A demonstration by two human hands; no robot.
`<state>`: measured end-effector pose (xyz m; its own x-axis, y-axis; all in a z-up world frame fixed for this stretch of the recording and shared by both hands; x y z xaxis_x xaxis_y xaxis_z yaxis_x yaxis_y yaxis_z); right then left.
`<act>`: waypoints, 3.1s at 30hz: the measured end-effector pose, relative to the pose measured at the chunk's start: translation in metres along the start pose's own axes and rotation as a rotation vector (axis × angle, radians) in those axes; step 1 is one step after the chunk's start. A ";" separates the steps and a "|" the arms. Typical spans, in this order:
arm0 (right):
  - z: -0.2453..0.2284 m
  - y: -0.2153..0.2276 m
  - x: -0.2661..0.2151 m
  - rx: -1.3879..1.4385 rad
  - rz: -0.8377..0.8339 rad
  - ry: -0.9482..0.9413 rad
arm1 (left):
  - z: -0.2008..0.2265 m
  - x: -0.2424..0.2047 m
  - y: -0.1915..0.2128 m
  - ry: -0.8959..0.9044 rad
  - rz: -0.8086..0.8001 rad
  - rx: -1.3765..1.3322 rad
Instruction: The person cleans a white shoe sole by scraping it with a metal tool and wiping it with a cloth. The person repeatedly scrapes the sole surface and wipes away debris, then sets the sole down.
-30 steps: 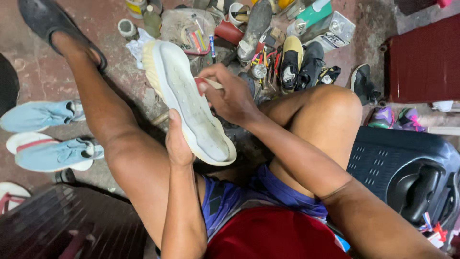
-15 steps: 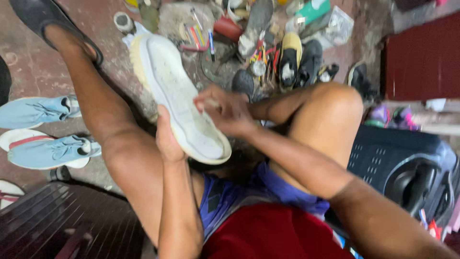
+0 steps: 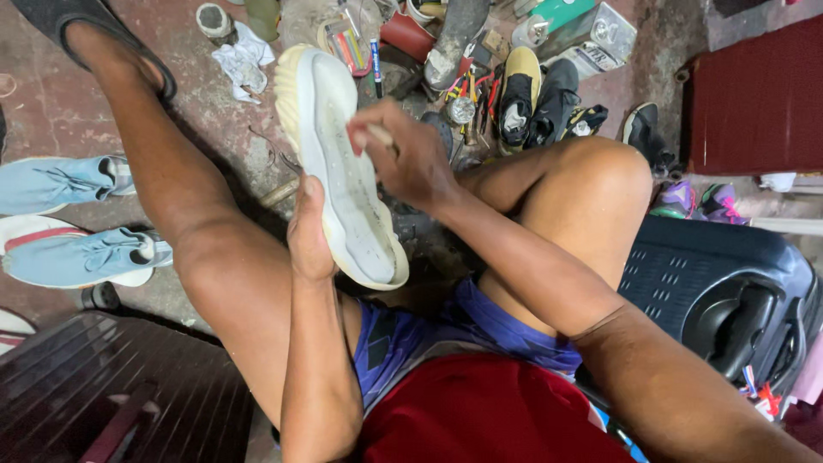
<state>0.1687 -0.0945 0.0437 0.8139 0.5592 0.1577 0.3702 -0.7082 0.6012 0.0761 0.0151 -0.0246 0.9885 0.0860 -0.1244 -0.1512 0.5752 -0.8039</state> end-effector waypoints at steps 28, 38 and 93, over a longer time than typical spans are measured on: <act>0.040 -0.052 -0.044 0.727 -0.086 -0.462 | 0.044 0.025 0.037 -0.228 0.248 -0.228; 0.019 -0.022 -0.025 0.267 0.016 -0.252 | -0.009 -0.001 0.016 -0.040 0.164 -0.243; -0.033 -0.044 -0.020 0.328 -0.582 -0.060 | 0.063 0.015 -0.002 -0.233 -0.113 0.117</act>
<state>0.1216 -0.0606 0.0399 0.4606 0.8712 -0.1701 0.8653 -0.3980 0.3046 0.0912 0.0667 0.0115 0.9750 0.1929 0.1103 -0.0519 0.6803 -0.7311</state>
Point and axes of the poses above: each hand's wrist, its own x-axis towards the middle knuckle, its own y-axis out of the back of the hand, z = x × y, the point moved 8 cm from there along x, towards the middle knuckle
